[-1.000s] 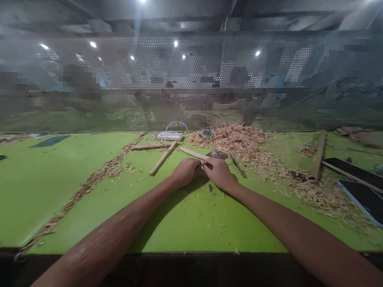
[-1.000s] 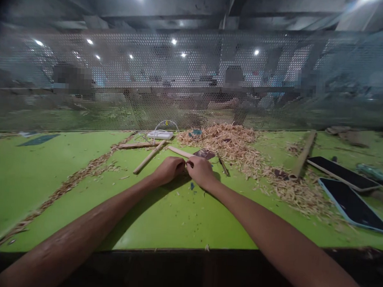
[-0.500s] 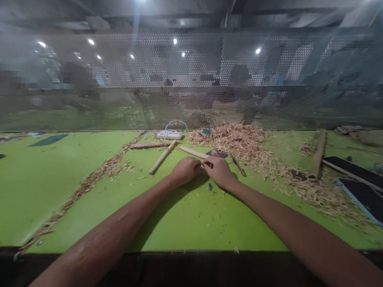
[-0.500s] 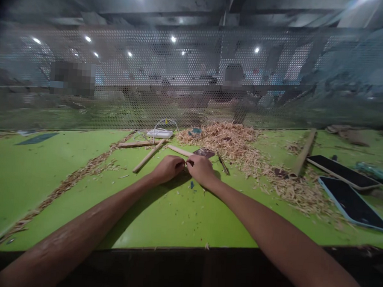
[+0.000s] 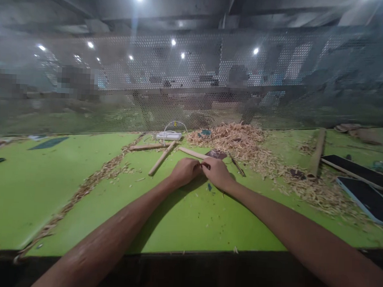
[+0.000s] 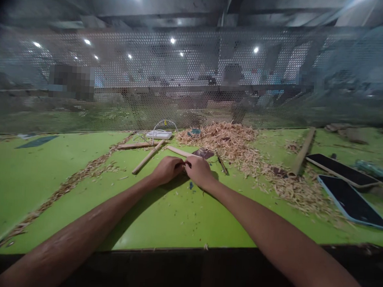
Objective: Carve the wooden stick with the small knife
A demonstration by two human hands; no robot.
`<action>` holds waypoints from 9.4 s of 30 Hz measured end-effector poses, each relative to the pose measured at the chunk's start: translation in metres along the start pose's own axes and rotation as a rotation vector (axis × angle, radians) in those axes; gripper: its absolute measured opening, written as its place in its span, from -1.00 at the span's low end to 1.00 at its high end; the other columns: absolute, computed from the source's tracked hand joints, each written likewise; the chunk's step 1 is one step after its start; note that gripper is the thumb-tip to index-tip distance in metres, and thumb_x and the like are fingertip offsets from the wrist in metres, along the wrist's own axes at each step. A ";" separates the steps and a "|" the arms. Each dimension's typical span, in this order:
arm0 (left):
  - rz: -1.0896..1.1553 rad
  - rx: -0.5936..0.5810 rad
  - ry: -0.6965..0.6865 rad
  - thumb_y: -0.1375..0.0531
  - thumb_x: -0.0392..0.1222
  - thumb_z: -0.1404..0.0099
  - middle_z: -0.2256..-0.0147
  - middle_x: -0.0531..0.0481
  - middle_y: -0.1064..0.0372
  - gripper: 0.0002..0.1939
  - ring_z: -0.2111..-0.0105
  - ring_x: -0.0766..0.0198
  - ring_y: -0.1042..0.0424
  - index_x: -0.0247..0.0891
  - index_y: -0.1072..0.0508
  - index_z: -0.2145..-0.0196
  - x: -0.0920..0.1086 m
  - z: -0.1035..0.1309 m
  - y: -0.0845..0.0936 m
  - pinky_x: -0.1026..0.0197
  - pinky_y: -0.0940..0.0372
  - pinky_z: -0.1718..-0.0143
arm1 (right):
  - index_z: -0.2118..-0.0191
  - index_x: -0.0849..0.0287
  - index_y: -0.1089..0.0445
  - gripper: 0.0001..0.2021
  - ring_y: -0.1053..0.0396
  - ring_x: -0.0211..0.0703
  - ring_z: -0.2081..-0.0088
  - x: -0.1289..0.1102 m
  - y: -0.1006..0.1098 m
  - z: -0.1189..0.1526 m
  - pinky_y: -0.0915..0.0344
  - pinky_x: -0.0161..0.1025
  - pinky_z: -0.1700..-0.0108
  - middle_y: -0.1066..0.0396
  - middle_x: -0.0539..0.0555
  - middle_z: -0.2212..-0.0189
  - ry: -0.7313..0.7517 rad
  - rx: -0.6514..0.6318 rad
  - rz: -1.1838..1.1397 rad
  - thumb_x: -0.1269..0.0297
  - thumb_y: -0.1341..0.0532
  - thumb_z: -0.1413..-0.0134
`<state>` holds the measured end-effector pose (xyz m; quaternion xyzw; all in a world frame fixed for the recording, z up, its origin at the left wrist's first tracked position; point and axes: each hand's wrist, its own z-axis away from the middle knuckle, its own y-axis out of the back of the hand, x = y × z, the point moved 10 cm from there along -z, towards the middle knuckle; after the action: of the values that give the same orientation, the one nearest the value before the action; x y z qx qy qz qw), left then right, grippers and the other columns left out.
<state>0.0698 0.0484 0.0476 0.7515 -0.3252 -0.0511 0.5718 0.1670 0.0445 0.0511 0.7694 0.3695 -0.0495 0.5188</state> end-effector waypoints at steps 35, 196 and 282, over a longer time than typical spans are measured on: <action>0.061 0.055 0.059 -0.19 -0.32 -0.33 0.36 -0.09 -0.55 -0.83 0.42 0.23 -0.36 -0.32 -0.61 0.30 -0.016 -0.004 0.002 0.25 -0.15 0.35 | 0.18 0.23 -0.64 -0.81 -0.44 -0.23 0.39 0.015 0.002 -0.003 -0.32 -0.29 0.29 -0.61 0.12 0.31 -0.047 0.027 -0.156 0.49 -0.24 -0.26; 0.212 0.178 -0.070 -0.22 -0.33 -0.15 0.57 0.09 -0.28 -0.82 0.51 0.35 -0.14 -0.28 -0.33 0.57 -0.011 -0.001 0.003 0.28 0.00 0.42 | 0.18 0.24 -0.67 -0.75 -0.50 -0.12 0.22 0.005 -0.001 -0.001 -0.38 -0.21 0.05 -0.63 0.19 0.21 -0.033 0.010 -0.078 0.55 -0.24 -0.17; 0.012 0.064 -0.039 -0.16 -0.31 -0.39 0.30 -0.13 -0.56 -0.82 0.35 0.18 -0.41 -0.29 -0.58 0.27 -0.008 -0.002 -0.004 0.23 -0.19 0.31 | 0.17 0.25 -0.67 -0.78 -0.49 -0.14 0.31 0.010 -0.001 -0.004 -0.38 -0.22 0.15 -0.62 0.17 0.28 -0.047 0.024 -0.052 0.52 -0.25 -0.25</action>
<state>0.0661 0.0552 0.0421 0.7663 -0.3425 -0.0519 0.5411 0.1727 0.0530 0.0471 0.7643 0.3765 -0.0853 0.5165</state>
